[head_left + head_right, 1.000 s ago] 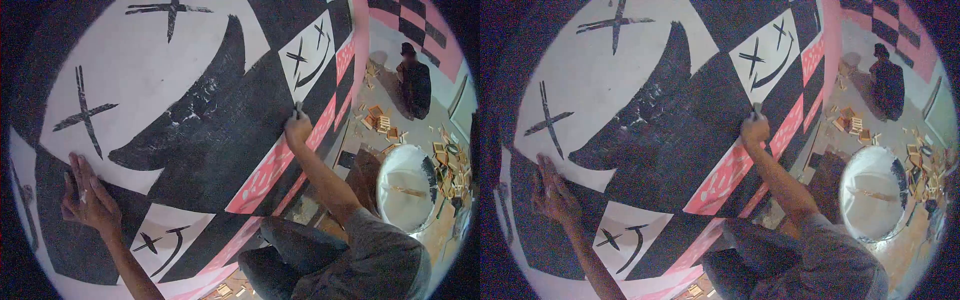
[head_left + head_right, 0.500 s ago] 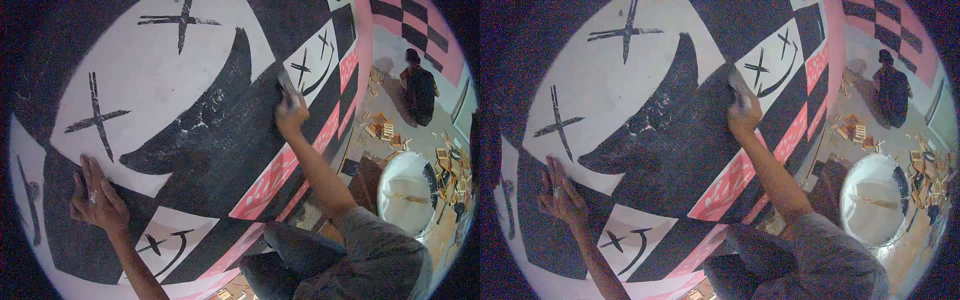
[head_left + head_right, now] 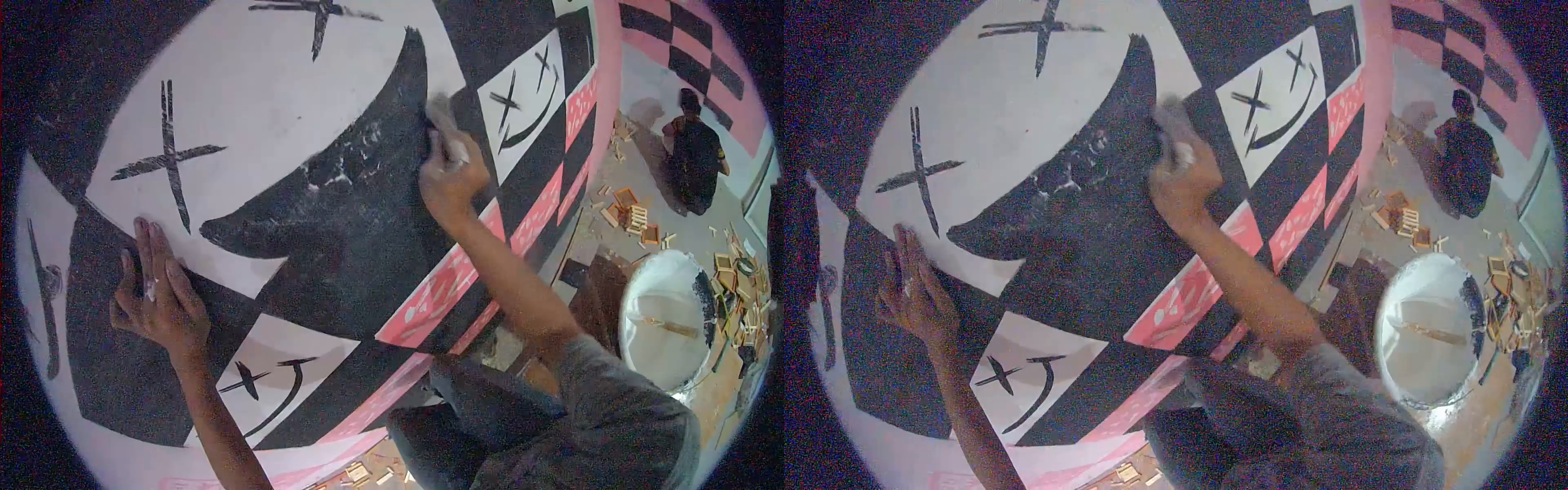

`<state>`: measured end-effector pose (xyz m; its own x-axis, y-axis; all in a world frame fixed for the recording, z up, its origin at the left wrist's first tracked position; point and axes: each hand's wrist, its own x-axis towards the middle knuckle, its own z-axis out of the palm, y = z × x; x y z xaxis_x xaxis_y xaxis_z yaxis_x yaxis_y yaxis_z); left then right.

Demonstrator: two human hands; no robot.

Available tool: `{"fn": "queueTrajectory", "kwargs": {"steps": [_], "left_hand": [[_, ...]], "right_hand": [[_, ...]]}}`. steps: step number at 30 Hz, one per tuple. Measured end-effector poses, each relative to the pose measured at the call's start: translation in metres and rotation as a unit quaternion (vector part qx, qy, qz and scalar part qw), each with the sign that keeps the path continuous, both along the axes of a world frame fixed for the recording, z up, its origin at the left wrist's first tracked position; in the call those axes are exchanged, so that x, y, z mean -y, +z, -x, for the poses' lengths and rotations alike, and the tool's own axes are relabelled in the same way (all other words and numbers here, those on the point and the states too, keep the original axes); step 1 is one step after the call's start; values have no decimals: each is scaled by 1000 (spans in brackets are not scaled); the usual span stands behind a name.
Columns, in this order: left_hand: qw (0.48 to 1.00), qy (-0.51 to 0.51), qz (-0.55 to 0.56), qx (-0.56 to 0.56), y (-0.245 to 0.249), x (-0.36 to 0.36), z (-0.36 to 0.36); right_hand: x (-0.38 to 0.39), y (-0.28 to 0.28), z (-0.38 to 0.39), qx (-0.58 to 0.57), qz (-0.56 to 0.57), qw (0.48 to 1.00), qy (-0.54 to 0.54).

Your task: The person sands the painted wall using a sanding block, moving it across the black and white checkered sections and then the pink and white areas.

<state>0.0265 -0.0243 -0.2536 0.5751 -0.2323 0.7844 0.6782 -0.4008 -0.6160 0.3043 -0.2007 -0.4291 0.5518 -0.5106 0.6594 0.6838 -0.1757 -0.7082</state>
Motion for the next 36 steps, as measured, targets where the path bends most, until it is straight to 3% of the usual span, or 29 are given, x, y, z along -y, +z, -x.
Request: {"fn": "queueTrajectory", "kwargs": {"steps": [4,5,10,12,13,16,18,20,22,25,29,31,33,36], "left_hand": [[999,-46,-7,-16,2,-3,1],[999,-43,-8,-13,2,-2,1],[999,-43,5,-1,-2,1,-1],[997,-68,18,-13,-2,-3,-1],[996,-82,23,-14,-1,-4,-1],[999,-55,0,-4,0,-4,-1],[999,-43,-5,-1,-1,-6,1],[999,-43,-3,-5,-2,-4,-1],[999,-48,8,-12,-1,1,0],[999,-40,19,-6,-2,-2,2],[998,-55,5,-15,-1,-5,3],[998,-61,8,-5,-1,-3,0],[999,-37,1,-4,-2,0,0],[999,-36,-12,4,0,-5,-1]], "right_hand": [[-7,8,15,247,146,958,-10],[-6,-8,15,248,173,953,0],[5,-131,1,100,11,995,12],[12,-162,0,-196,-39,980,6],[15,-161,2,-335,-64,940,1],[1,-133,-9,-366,-75,927,-33],[-9,-59,27,-292,-94,952,3],[-38,-31,43,-13,-166,981,96],[-47,-22,76,130,106,986,16],[-28,-46,57,253,196,946,58],[-4,-181,-5,115,30,990,78],[11,-219,-22,-58,-1,997,54],[23,-215,-16,-286,-11,957,49],[-19,-141,19,-120,-77,990,-10]]}}
